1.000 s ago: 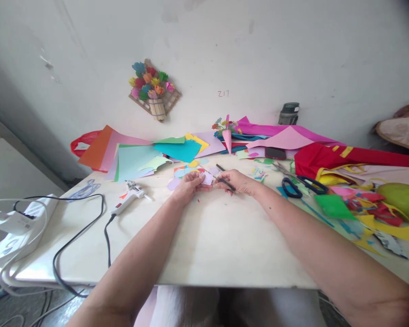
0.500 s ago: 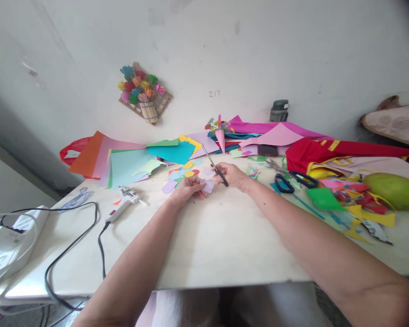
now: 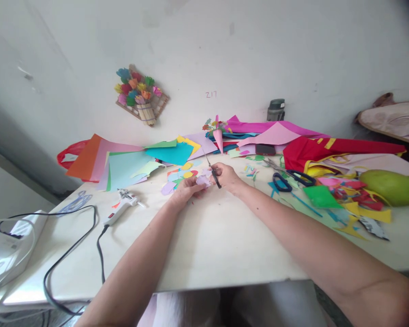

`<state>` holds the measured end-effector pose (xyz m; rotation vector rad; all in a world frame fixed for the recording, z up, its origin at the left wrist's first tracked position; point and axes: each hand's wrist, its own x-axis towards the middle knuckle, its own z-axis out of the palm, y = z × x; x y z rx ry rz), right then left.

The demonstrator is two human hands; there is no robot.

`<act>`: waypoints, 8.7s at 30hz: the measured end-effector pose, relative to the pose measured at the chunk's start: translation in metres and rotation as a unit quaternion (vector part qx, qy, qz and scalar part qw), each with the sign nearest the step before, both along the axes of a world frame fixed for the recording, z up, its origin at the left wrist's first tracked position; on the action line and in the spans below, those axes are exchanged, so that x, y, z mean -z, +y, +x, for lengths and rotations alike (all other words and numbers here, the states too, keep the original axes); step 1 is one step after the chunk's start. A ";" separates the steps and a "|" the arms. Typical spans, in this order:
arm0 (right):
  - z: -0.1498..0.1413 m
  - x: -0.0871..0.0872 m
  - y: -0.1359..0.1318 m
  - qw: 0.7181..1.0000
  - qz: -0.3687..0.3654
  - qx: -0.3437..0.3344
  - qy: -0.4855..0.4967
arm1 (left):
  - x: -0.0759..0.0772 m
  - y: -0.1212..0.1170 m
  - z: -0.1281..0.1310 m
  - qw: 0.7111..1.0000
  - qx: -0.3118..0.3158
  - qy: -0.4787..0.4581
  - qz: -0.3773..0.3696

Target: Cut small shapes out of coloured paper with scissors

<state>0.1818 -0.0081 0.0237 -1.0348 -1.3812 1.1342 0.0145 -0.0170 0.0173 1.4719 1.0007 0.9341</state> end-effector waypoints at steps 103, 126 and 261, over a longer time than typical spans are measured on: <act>0.038 -0.016 -0.005 0.925 -0.077 -0.258 -0.267 | 0.012 0.011 -0.014 0.980 -0.006 -0.199 -0.006; 0.035 -0.017 -0.006 0.933 -0.089 -0.242 -0.250 | 0.012 0.013 -0.015 0.975 -0.007 -0.220 -0.016; 0.033 -0.008 0.000 0.943 -0.069 -0.253 -0.203 | 0.009 0.008 -0.015 0.989 0.023 -0.139 -0.040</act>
